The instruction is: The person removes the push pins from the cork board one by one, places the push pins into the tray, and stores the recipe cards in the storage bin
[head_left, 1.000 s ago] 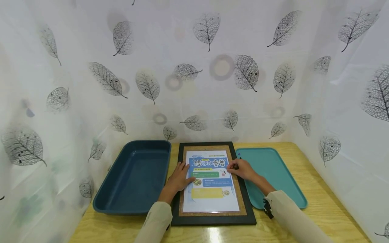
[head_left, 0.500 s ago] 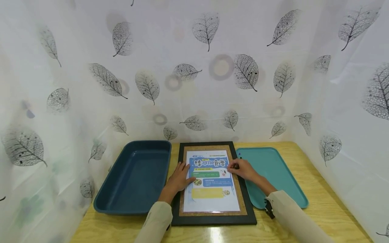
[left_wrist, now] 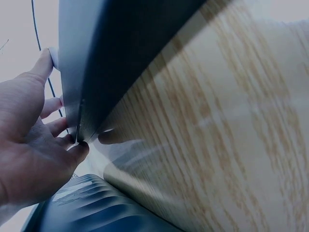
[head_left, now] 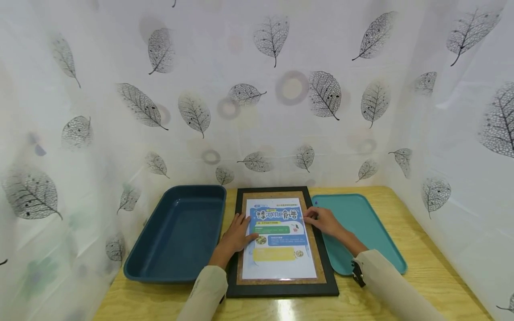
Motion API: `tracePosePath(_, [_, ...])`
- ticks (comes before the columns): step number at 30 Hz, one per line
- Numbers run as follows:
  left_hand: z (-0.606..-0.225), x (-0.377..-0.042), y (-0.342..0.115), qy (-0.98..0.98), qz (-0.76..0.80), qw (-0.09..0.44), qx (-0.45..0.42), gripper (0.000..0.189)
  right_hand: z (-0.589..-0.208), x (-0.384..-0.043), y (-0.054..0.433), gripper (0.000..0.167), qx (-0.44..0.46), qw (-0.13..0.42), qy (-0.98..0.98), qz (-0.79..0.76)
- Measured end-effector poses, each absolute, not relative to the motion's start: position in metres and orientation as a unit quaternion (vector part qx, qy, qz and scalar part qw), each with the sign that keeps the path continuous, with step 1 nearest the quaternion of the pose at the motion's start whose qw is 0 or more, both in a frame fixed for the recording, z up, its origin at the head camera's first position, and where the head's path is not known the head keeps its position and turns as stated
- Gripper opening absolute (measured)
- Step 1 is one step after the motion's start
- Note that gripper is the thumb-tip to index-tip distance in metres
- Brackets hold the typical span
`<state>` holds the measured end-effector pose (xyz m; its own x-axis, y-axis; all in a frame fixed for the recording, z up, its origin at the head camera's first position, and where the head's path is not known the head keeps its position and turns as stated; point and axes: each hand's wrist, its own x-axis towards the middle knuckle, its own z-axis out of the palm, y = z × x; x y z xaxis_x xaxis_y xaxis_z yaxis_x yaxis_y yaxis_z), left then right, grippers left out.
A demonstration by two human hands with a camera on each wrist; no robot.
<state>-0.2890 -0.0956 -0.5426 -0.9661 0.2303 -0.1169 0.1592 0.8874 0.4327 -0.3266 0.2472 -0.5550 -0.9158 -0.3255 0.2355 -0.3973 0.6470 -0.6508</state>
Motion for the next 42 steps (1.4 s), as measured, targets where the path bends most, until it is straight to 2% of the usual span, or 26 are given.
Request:
tracePosePath(16, [-0.543,-0.288,-0.094,0.968,0.218,0.084,0.093,0.080,-0.547,-0.328,0.261,0.011,0.196,0.101,-0.913,0.344])
tracePosePath(42, [-0.542,-0.287,-0.097,0.965,0.226,0.072,0.108,0.077,-0.547,-0.326,0.282,0.009,0.169,0.102,-0.917,0.346])
